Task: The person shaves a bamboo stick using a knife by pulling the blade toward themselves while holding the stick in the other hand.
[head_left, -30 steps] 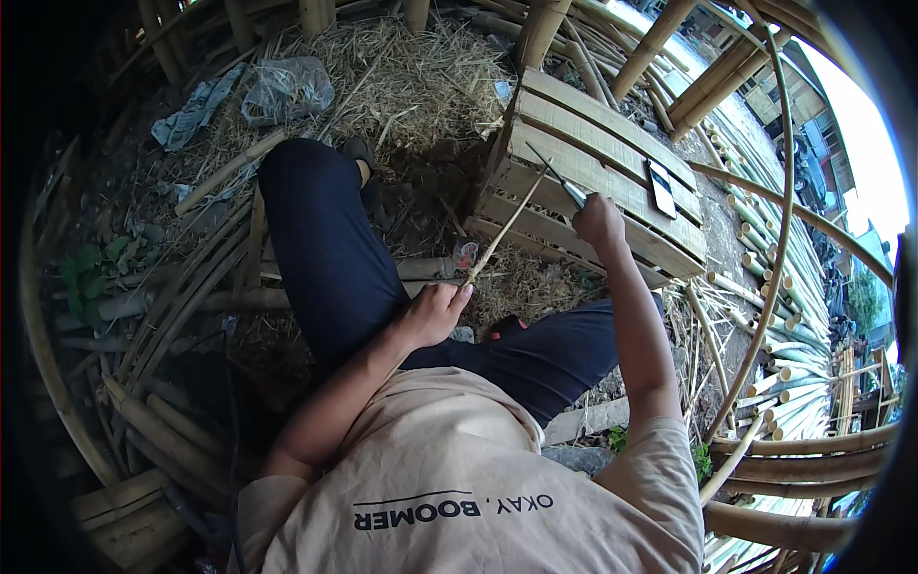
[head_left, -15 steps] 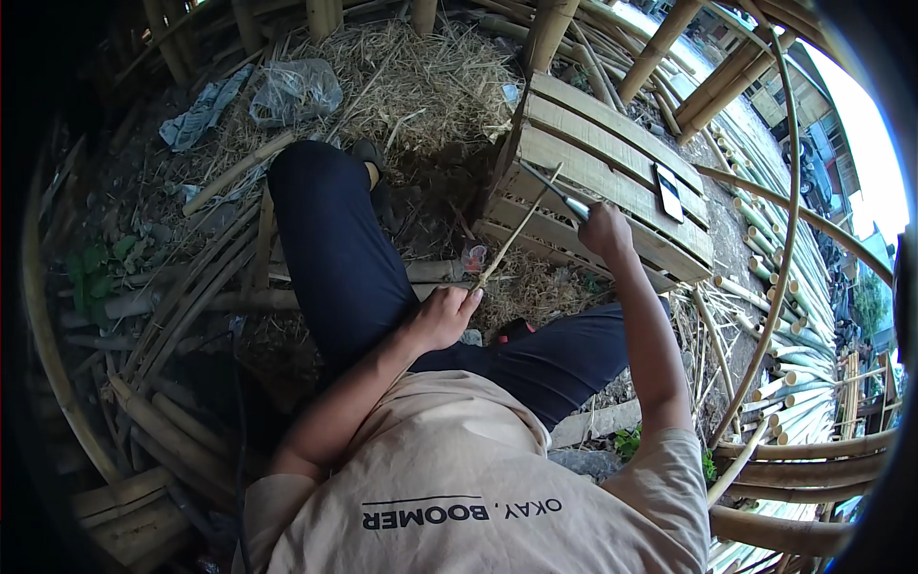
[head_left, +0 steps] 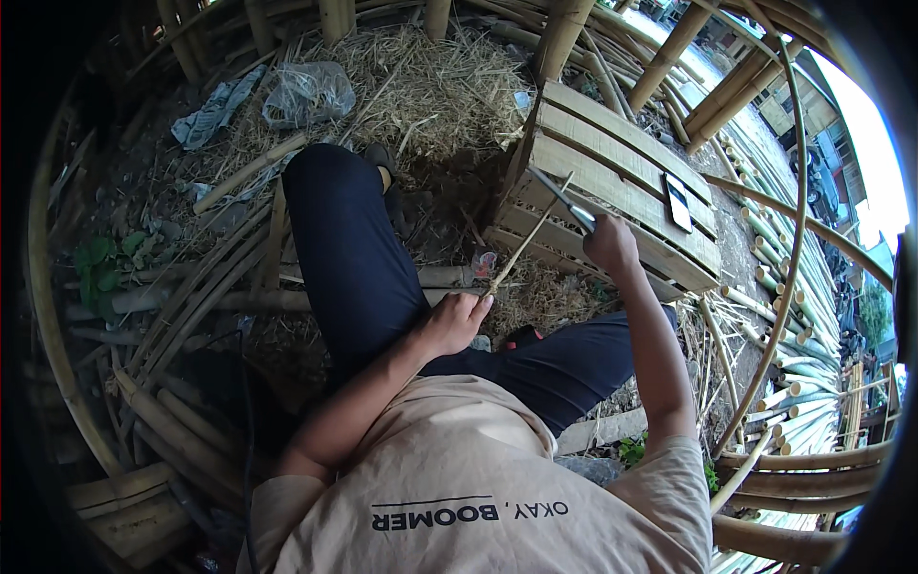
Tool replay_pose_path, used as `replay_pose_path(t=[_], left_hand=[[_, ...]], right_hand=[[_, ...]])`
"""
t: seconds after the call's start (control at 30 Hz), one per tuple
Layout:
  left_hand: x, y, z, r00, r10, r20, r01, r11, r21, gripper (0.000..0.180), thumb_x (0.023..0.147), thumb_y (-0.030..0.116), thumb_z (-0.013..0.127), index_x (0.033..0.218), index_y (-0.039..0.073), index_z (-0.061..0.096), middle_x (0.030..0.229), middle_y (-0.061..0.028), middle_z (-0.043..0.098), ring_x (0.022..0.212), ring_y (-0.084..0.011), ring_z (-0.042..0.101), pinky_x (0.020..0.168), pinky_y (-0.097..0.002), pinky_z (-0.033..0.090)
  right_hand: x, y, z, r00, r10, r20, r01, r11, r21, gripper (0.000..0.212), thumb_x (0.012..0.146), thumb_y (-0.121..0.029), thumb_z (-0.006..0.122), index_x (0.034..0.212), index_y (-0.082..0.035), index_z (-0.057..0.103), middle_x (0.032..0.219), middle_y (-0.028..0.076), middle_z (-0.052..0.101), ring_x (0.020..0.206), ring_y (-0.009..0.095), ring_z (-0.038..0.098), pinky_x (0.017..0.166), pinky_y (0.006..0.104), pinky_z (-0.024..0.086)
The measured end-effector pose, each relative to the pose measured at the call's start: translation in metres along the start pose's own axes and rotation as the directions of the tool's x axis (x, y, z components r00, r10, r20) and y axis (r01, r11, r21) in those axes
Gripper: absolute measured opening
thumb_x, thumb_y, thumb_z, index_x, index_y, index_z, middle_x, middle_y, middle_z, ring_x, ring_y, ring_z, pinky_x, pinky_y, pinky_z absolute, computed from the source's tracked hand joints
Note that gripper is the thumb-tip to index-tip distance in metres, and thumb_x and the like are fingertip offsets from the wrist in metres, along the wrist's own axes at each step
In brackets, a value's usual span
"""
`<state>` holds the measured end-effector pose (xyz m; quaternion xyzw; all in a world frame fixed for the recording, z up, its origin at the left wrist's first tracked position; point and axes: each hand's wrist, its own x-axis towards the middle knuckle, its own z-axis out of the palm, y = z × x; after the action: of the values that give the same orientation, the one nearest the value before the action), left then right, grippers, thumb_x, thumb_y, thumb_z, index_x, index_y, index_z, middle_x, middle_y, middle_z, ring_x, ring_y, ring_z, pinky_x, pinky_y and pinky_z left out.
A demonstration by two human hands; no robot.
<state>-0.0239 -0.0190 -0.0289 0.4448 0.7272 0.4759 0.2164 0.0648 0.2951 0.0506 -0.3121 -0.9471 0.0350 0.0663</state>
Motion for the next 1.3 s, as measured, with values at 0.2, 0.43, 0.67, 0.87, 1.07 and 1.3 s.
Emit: replay_pose_path(t=[0.2, 0.43, 0.67, 0.87, 1.07, 1.3], left_hand=[[0.002, 0.001, 0.001, 1.0, 0.005, 0.003, -0.005, 1.0, 0.023, 0.052, 0.106, 0.035, 0.046, 0.073, -0.004, 0.054, 0.066, -0.0257, 0.055, 0.066, -0.0464, 0.055, 0.061, -0.0512, 0.041], [0.003, -0.002, 0.002, 1.0, 0.027, 0.013, -0.027, 0.999, 0.022, 0.051, 0.105, 0.035, 0.047, 0.073, -0.004, 0.055, 0.066, -0.026, 0.055, 0.067, -0.0467, 0.055, 0.062, -0.0515, 0.041], [0.001, -0.007, 0.002, 0.999, 0.038, -0.016, -0.038, 0.999, 0.028, 0.049, 0.105, 0.033, 0.049, 0.073, -0.004, 0.055, 0.067, -0.0261, 0.056, 0.066, -0.0467, 0.055, 0.061, -0.0516, 0.041], [0.004, -0.002, 0.007, 0.998, 0.064, -0.025, -0.064, 0.998, 0.018, 0.046, 0.104, 0.03, 0.05, 0.074, -0.004, 0.054, 0.066, -0.0262, 0.055, 0.066, -0.0466, 0.055, 0.061, -0.051, 0.041], [0.003, -0.012, 0.009, 0.991, 0.11, -0.076, -0.109, 0.994, 0.021, 0.047, 0.104, 0.031, 0.05, 0.073, -0.004, 0.054, 0.066, -0.0259, 0.055, 0.066, -0.0465, 0.055, 0.061, -0.0509, 0.041], [0.002, -0.007, 0.005, 0.998, 0.048, -0.046, -0.046, 0.998, 0.031, 0.046, 0.104, 0.029, 0.05, 0.072, -0.004, 0.054, 0.065, -0.0256, 0.055, 0.065, -0.0452, 0.055, 0.06, -0.0499, 0.041]], right_hand=[[-0.001, 0.012, 0.017, 0.996, 0.035, -0.088, -0.031, 0.998, 0.057, 0.021, 0.073, -0.012, 0.063, 0.09, -0.004, 0.071, 0.086, 0.027, 0.07, 0.086, 0.045, 0.069, 0.081, 0.0523, 0.056], [-0.033, -0.016, 0.023, 0.993, -0.111, 0.05, 0.112, 0.994, -0.016, 0.021, 0.072, -0.013, 0.065, 0.09, -0.004, 0.071, 0.086, 0.027, 0.07, 0.083, 0.045, 0.069, 0.08, 0.052, 0.057], [-0.052, -0.046, 0.002, 0.973, -0.176, 0.147, 0.177, 0.984, 0.002, 0.021, 0.073, -0.014, 0.065, 0.089, -0.001, 0.071, 0.086, 0.028, 0.07, 0.083, 0.044, 0.069, 0.077, 0.0517, 0.058], [-0.044, -0.001, 0.012, 0.999, 0.023, 0.035, -0.027, 0.993, 0.114, 0.026, 0.075, -0.015, 0.067, 0.092, 0.003, 0.072, 0.088, 0.031, 0.069, 0.085, 0.046, 0.068, 0.08, 0.053, 0.056], [-0.068, -0.023, 0.017, 0.988, -0.067, 0.139, 0.058, 0.996, 0.07, 0.025, 0.071, -0.015, 0.065, 0.091, -0.003, 0.074, 0.086, 0.029, 0.069, 0.083, 0.046, 0.068, 0.08, 0.0524, 0.056], [-0.072, -0.037, 0.009, 0.984, -0.158, 0.085, 0.156, 0.987, 0.029, 0.021, 0.074, -0.017, 0.065, 0.087, -0.002, 0.073, 0.081, 0.027, 0.069, 0.079, 0.045, 0.068, 0.076, 0.0519, 0.057]])
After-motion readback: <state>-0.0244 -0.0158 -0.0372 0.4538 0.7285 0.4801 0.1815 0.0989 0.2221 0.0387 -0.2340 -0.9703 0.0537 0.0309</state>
